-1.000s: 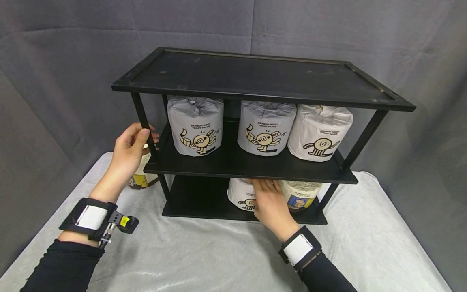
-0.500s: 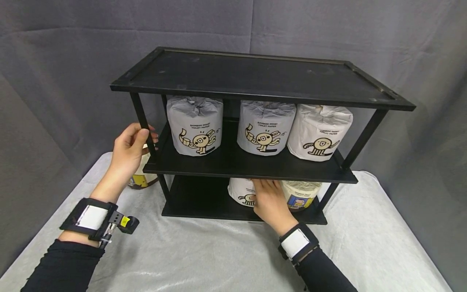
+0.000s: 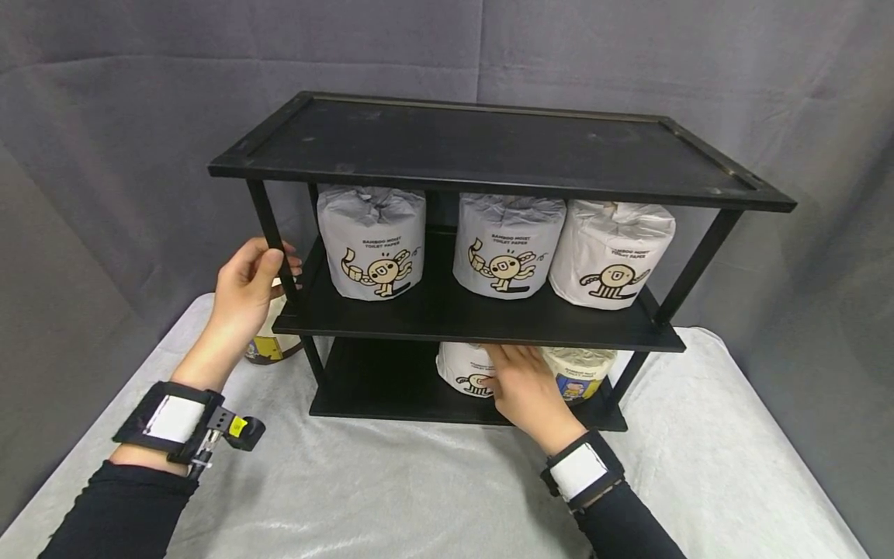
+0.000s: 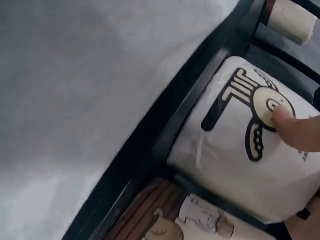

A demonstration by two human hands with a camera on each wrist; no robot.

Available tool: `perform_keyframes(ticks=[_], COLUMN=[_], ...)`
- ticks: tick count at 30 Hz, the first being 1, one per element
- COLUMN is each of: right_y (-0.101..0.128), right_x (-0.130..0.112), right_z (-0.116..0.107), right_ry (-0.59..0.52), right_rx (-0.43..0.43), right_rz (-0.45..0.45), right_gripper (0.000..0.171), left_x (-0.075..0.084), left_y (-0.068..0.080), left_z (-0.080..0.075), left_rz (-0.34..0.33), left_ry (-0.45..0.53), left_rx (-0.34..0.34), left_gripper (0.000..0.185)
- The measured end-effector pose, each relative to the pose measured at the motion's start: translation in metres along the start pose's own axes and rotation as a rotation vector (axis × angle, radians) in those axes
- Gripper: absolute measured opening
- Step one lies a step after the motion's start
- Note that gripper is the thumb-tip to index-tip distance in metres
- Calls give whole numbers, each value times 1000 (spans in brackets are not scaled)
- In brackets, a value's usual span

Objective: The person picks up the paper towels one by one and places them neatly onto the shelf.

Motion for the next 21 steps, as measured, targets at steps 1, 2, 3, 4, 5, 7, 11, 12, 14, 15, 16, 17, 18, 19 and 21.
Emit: perform_keyframes(ticks=[1, 2, 3, 4, 5, 7, 11, 12, 14, 15, 16, 17, 18, 19, 21], right_y=[1, 3, 5, 6, 8, 12, 21, 24, 28, 30, 32, 34, 36, 38, 41], right_x=[0, 0, 0, 0, 0, -1, -3, -4, -5, -5, -6, -7, -8, -10, -13], right_z=[-1, -3, -4, -5, -6, -8, -17, -19, -25, -27, -31, -34, -38, -42, -50], right_ry=[-9, -17, -22, -26, -32, -47, -74, -77, -79, -77, -82, -87, -96, -104, -117], right_rx=[3, 9, 11, 14, 16, 35, 96, 112, 133, 142, 151, 165, 175, 192, 247], right_rz=[-8, -16, -20, -25, -27, -32, -47, -53, -72, -82, -97, -115, -134, -156, -205], right_gripper=[61, 60, 60, 61, 62, 65, 67, 67, 63, 60, 56, 51, 45, 35, 21], left_x=[0, 0, 0, 0, 1, 1, 2, 2, 2, 1, 1, 1, 1, 0, 0], left_y=[0, 1, 1, 1, 1, 1, 2, 2, 2, 2, 1, 2, 2, 2, 1], left_z=[0, 0, 0, 0, 0, 0, 1, 1, 0, 0, 0, 0, 0, 0, 0], left_rz=[-1, -1, -1, -1, -1, -2, -3, -3, -4, -4, -4, -5, -4, -4, -2], left_ry=[2, 4, 6, 10, 14, 14, 15, 15, 19, 19, 19, 15, 12, 8, 14], left_rx=[-1, -1, -1, -5, -7, -9, -7, -5, -5, -5, -6, -6, -7, -7, -6], left_gripper=[15, 14, 14, 13, 14, 18, 23, 23, 20, 20, 20, 20, 21, 21, 21])
Point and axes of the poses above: each hand's wrist, its own y-axis away from the middle knuckle, its own z-axis out of the palm, x = y × z, the point moved 4 cm from there along -y, towards the middle knuckle, and after that the axes turned 9 degrees about -x, right-handed, at the moved point
